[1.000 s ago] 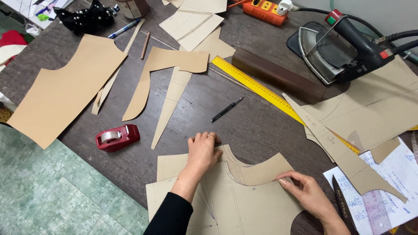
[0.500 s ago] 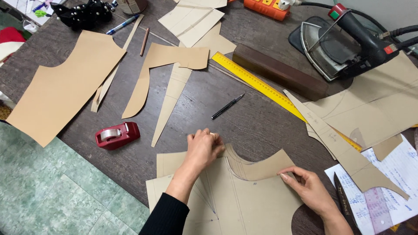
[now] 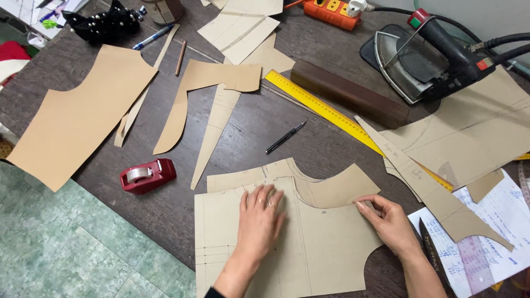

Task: The person measures and marks a cardboard pattern piece on a work table using a flexible measuring tape and a pen. They align the tape along the pattern's edges and curves, make marks, and reposition the pattern to measure different sections.

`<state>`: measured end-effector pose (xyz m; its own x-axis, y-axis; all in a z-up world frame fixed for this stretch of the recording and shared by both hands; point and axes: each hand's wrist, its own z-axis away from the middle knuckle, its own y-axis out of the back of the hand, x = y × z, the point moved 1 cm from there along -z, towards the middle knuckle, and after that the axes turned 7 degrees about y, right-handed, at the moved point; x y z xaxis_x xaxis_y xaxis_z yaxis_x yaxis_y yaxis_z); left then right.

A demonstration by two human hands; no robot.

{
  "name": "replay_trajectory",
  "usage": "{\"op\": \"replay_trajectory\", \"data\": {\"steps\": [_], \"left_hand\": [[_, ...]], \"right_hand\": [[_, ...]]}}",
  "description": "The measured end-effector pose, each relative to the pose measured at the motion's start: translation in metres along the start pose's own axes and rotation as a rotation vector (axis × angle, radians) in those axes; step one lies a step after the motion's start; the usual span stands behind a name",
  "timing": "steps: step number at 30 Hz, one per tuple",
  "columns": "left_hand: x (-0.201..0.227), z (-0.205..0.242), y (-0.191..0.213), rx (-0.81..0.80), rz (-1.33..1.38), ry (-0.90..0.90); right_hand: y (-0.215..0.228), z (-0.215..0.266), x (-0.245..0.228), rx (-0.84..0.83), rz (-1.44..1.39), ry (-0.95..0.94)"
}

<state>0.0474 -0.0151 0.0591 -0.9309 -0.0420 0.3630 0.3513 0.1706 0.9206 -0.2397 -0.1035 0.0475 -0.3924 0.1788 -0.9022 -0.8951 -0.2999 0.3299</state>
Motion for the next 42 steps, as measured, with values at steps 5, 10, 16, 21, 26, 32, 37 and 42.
{"op": "replay_trajectory", "data": {"steps": [5,10,16,21,26,32,37,42], "left_hand": [[-0.012,0.037,0.006,-0.055,-0.041,0.12],[-0.025,0.059,0.008,-0.04,-0.084,0.221],[-0.03,0.071,0.008,-0.079,-0.125,0.302],[-0.031,0.076,0.006,-0.1,-0.094,0.326],[-0.03,0.077,0.003,-0.112,-0.089,0.33],[-0.027,0.079,0.001,-0.128,-0.098,0.309],[-0.022,0.079,0.0,-0.136,-0.078,0.303],[-0.022,0.082,-0.003,-0.13,-0.076,0.282]], "right_hand": [[-0.004,0.003,-0.013,-0.037,-0.027,-0.082],[-0.01,0.002,0.004,-0.067,-0.033,-0.056],[-0.014,0.009,-0.008,-0.054,0.021,-0.099],[-0.012,0.015,-0.006,0.001,-0.278,-0.211],[-0.006,0.01,0.022,0.028,-0.253,-0.17],[-0.001,0.008,0.024,0.06,-0.173,-0.064],[0.004,0.006,0.021,0.094,-0.145,-0.074],[0.005,0.008,0.006,0.079,-0.169,-0.105]]}}
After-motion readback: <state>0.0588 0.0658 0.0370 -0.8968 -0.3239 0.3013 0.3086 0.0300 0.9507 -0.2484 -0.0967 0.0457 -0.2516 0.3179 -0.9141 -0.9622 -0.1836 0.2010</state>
